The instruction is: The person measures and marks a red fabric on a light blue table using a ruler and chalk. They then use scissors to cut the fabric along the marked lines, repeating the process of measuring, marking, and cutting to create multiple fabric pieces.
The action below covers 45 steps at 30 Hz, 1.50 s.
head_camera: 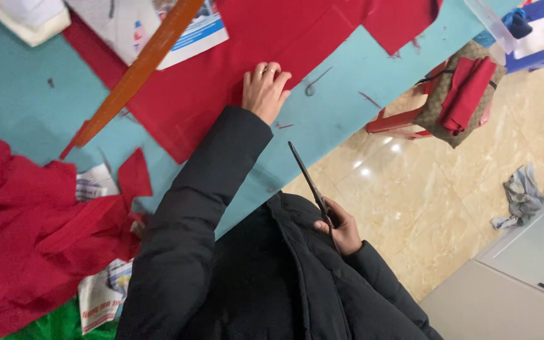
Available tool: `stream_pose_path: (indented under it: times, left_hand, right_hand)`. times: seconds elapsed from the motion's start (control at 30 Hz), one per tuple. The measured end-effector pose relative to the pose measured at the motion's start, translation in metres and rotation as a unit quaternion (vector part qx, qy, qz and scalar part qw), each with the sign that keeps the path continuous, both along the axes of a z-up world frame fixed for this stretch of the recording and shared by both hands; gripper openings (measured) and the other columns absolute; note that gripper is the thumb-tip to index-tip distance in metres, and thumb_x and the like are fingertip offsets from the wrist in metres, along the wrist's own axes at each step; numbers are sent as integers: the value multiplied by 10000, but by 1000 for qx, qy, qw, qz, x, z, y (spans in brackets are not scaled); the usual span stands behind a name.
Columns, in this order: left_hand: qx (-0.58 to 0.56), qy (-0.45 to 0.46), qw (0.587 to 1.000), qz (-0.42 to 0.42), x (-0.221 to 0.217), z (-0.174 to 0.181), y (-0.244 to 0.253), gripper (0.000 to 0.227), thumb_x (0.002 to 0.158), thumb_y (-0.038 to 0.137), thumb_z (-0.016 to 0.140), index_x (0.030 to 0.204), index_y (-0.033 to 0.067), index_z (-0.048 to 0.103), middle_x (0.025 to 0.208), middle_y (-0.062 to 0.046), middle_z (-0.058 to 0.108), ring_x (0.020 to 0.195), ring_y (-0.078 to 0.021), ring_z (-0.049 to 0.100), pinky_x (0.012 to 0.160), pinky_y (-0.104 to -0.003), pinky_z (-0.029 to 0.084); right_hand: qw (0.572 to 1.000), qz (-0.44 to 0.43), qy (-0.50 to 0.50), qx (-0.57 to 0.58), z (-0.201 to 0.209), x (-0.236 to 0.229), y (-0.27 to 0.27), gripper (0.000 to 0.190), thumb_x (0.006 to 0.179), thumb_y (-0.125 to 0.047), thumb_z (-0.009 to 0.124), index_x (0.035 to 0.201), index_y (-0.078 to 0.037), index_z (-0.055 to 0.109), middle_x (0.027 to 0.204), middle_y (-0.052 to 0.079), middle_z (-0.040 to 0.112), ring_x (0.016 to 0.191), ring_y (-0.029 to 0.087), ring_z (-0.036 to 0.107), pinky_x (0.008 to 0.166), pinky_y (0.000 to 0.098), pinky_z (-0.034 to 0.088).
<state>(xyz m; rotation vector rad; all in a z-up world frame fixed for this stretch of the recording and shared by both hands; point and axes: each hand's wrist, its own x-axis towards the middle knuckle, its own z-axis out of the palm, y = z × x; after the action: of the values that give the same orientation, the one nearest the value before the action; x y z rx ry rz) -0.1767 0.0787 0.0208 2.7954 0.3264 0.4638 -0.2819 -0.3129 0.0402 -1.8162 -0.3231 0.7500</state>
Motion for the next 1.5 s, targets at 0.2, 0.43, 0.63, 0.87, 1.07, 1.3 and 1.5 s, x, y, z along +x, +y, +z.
stream_pose_path:
  times: [0.2, 0.43, 0.63, 0.87, 1.07, 1.3, 1.5]
  left_hand:
    - [120, -38, 992, -5, 80, -4, -20, 404, 842, 492, 854, 1083, 234, 656, 1152, -19, 598, 1054, -263, 547, 735, -436, 475]
    - [120, 0, 993, 3, 141, -6, -33, 430, 846, 527, 821, 1128, 248, 655, 1221, -34, 614, 1111, -287, 554, 782, -457, 496]
    - [128, -19, 992, -11, 173, -15, -42, 432, 873, 522, 815, 1099, 208, 623, 1202, -49, 603, 1117, -291, 546, 744, -441, 473]
    - [62, -53, 989, -121, 190, 15, -58, 568, 825, 433, 823, 1296, 168, 647, 1305, -110, 640, 1153, -344, 590, 852, -512, 501]
    - [12, -95, 984, -150, 140, -2, -71, 630, 883, 388, 765, 1427, 107, 616, 1458, -203, 548, 1425, -509, 410, 1193, -549, 364]
    - [46, -105, 990, -76, -31, 14, -38, 637, 870, 408, 718, 1422, 102, 633, 1536, -209, 557, 1503, -616, 417, 1288, -633, 346]
    - [125, 7, 982, 139, -203, -96, 42, 700, 851, 588, 683, 1395, 159, 787, 1726, -153, 591, 1853, -453, 102, 1533, -604, 133]
  right_hand:
    - [999, 18, 29, 37, 1, 29, -29, 745, 852, -258, 816, 1494, -20, 522, 1047, 36, 666, 853, 105, 527, 747, 332, 453]
    - [998, -10, 43, 40, -11, 57, -48, 715, 828, -216, 844, 1447, 0, 558, 911, 26, 578, 784, 100, 496, 722, 233, 417]
    - [997, -13, 50, 49, -10, 75, -56, 743, 847, -215, 826, 1489, -1, 517, 959, 31, 601, 835, 123, 526, 746, 335, 460]
    - [998, -46, -38, 9, -11, 85, -54, 706, 784, -366, 877, 1368, -48, 637, 1187, 26, 719, 1073, 125, 622, 968, 296, 501]
    - [996, -61, -16, 61, 11, 88, -32, 712, 786, -343, 885, 1377, -47, 619, 1278, 30, 686, 1173, 127, 603, 1058, 296, 467]
    - [987, -38, 58, 144, 28, 62, -1, 660, 819, -261, 860, 1371, -22, 588, 1226, -16, 629, 1143, 66, 569, 1036, 215, 445]
    - [991, 28, 80, 105, 32, 16, 35, 747, 806, -282, 847, 1432, -9, 546, 1304, -9, 631, 1214, 73, 557, 1071, 239, 456]
